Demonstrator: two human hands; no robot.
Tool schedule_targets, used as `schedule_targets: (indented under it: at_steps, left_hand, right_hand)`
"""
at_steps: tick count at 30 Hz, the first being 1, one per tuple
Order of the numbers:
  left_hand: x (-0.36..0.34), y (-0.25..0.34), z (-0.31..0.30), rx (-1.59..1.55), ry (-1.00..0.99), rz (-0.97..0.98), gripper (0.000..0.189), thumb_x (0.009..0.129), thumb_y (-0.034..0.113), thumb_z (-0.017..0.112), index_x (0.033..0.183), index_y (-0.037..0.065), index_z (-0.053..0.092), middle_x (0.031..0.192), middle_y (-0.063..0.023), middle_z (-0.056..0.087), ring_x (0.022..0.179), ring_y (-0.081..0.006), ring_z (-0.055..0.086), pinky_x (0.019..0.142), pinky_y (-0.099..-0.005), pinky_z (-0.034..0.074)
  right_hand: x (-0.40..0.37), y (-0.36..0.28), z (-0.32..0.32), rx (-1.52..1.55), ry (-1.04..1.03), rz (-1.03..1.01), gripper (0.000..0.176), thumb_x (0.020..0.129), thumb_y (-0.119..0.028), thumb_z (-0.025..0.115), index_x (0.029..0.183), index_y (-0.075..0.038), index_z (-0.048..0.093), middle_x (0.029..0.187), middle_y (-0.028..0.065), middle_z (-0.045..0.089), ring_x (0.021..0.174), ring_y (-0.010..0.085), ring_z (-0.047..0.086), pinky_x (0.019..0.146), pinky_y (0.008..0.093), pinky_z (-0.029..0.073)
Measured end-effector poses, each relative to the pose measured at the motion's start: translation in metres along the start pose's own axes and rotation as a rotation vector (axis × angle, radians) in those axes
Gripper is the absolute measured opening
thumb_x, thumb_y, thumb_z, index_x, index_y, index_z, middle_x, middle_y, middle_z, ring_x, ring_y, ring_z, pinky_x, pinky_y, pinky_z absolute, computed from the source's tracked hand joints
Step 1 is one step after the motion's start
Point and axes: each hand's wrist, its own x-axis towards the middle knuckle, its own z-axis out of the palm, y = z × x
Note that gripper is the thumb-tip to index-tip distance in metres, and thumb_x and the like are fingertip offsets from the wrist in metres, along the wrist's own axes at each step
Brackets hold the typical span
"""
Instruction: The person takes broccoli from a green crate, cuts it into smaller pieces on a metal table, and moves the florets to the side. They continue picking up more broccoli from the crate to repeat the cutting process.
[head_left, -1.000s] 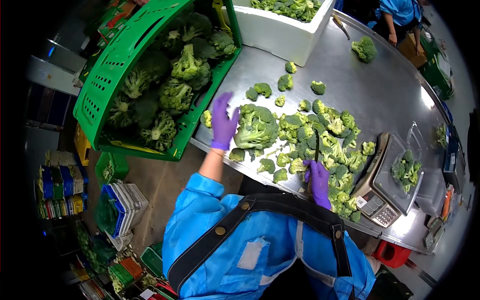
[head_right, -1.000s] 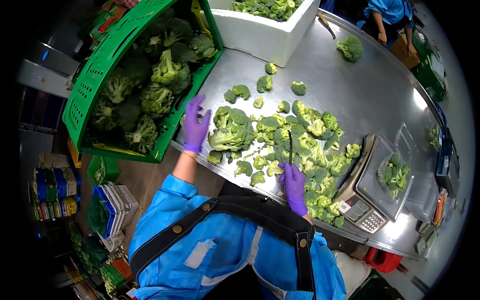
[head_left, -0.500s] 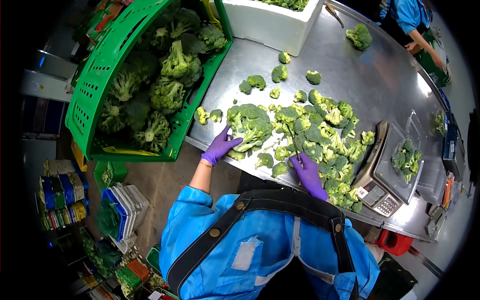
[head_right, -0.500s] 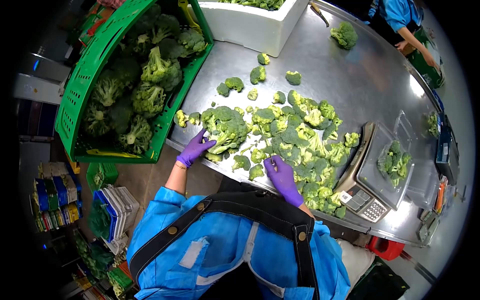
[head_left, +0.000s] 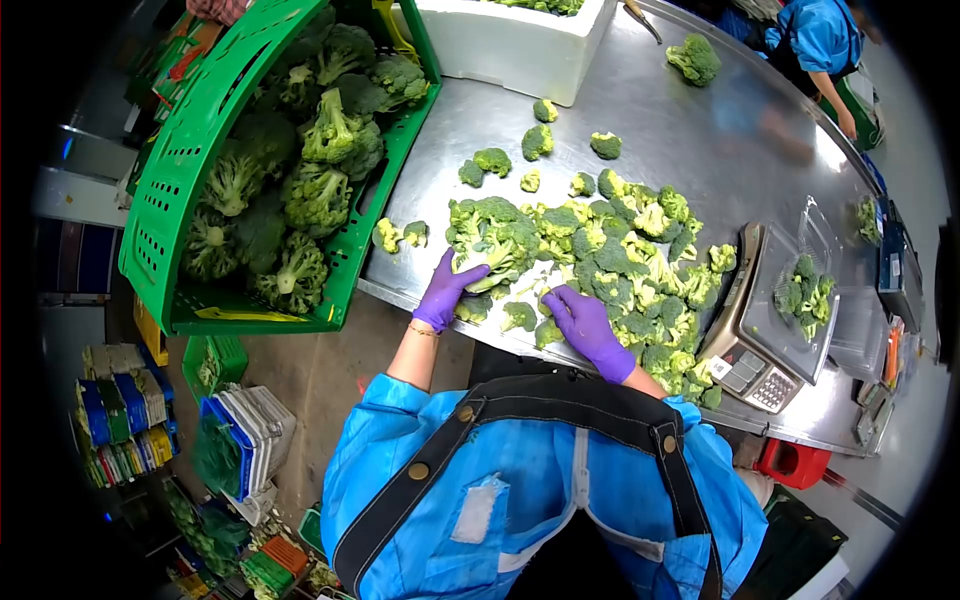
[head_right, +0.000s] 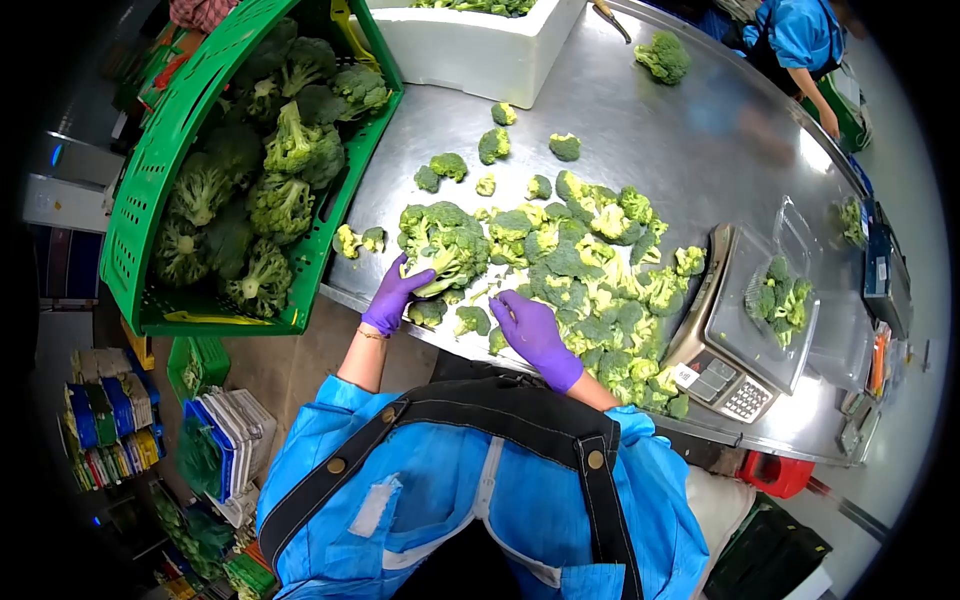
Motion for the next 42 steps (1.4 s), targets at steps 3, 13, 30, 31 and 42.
schedule_targets:
  at_steps: [3, 13, 30, 31, 42]
  left_hand:
    - [0.0, 0.003, -0.002, -0.016, -0.023, -0.089, 0.058, 0.074, 0.013, 0.069, 0.123, -0.001, 0.04, 0.11, -0.0107, 0.057, 0.099, -0.0191, 0.057, 0.082, -0.0302, 0.049]
    - [-0.003, -0.002, 0.003, 0.188, -0.004, -0.006, 0.043, 0.076, 0.016, 0.068, 0.112, 0.001, 0.049, 0.103, -0.0081, 0.06, 0.092, -0.0204, 0.06, 0.073, -0.0302, 0.051]
    - [0.002, -0.001, 0.012, 1.292, 0.072, 0.451, 0.064, 0.063, 0.021, 0.078, 0.112, -0.003, 0.045, 0.103, -0.0225, 0.054, 0.097, -0.0345, 0.052, 0.084, -0.0402, 0.041]
    - [0.002, 0.001, 0.014, 1.336, 0.058, 0.472, 0.061, 0.062, 0.02, 0.078, 0.11, -0.003, 0.045, 0.1, -0.0218, 0.054, 0.094, -0.0343, 0.053, 0.082, -0.0403, 0.041]
    - [0.017, 0.002, 0.002, 1.017, 0.141, 0.552, 0.045, 0.06, 0.012, 0.076, 0.092, -0.001, 0.047, 0.083, -0.0186, 0.053, 0.077, -0.0315, 0.051, 0.074, -0.0394, 0.042]
  right_hand:
    - [-0.003, 0.0, -0.001, -0.029, -0.045, 0.04, 0.028, 0.088, -0.033, 0.051, 0.092, -0.007, 0.06, 0.063, 0.017, 0.057, 0.06, 0.0338, 0.058, 0.054, 0.0404, 0.043]
    - [-0.002, -0.009, -0.009, -0.033, -0.024, 0.046, 0.028, 0.087, -0.035, 0.052, 0.089, -0.008, 0.06, 0.061, 0.015, 0.057, 0.059, 0.0324, 0.058, 0.055, 0.0403, 0.044]
    - [0.011, 0.021, 0.008, -0.554, 0.051, -0.31, 0.024, 0.087, -0.031, 0.047, 0.079, -0.01, 0.058, 0.054, 0.0091, 0.054, 0.048, 0.0264, 0.055, 0.041, 0.0393, 0.041]
    - [0.013, 0.019, 0.007, -0.488, 0.052, -0.298, 0.027, 0.088, -0.031, 0.046, 0.077, -0.009, 0.056, 0.053, 0.0101, 0.053, 0.048, 0.0278, 0.054, 0.041, 0.0401, 0.041]
    - [0.006, 0.016, -0.018, -0.329, -0.003, -0.138, 0.038, 0.091, -0.04, 0.038, 0.081, -0.007, 0.055, 0.06, 0.0152, 0.057, 0.059, 0.0365, 0.056, 0.057, 0.048, 0.044]
